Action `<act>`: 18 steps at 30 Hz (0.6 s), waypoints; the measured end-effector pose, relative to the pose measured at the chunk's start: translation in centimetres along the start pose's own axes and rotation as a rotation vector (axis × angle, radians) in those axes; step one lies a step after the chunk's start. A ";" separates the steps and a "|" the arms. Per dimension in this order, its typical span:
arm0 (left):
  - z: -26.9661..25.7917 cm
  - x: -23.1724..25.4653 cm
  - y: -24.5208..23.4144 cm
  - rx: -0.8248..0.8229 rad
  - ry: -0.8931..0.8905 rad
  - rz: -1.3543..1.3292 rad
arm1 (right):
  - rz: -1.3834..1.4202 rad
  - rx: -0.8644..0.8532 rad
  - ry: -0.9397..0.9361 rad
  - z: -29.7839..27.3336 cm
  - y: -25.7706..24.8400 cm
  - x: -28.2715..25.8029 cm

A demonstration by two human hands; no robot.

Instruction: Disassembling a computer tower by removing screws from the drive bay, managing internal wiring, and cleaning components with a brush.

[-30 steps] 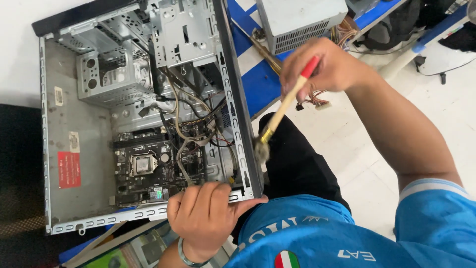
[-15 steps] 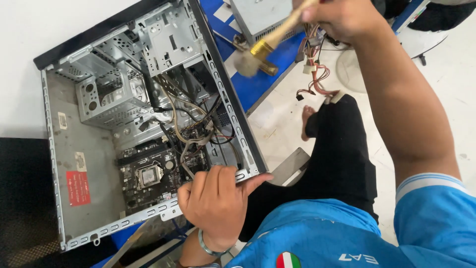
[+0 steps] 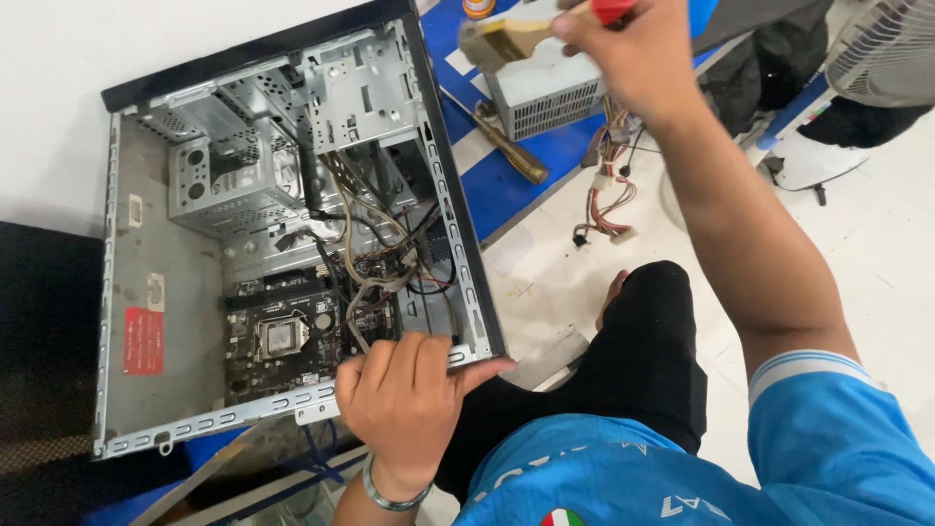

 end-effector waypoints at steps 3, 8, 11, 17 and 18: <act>0.0 0.0 0.1 -0.004 0.006 -0.006 | -0.243 -0.104 -0.130 0.4 7.0 -1.3; 0.0 -0.1 0.3 -0.013 0.010 -0.006 | -0.492 -0.242 -0.288 -2.8 15.5 3.3; -0.1 -0.2 0.6 -0.008 0.038 0.004 | -0.410 -0.363 -0.086 -5.0 16.9 6.7; -0.8 -0.5 1.0 -0.018 0.027 0.030 | -0.396 -0.652 -0.002 -7.7 15.7 6.0; -1.0 -0.6 1.3 -0.067 0.067 0.041 | -0.442 -0.682 -0.021 -7.9 15.3 5.6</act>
Point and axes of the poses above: each hand's wrist, its own z-axis towards the middle knuckle, its own y-axis out of the palm, x = y × z, the point moved 7 cm from there along z, towards the middle knuckle, and after that the axes turned 6 degrees about -y, right-handed, at the moved point
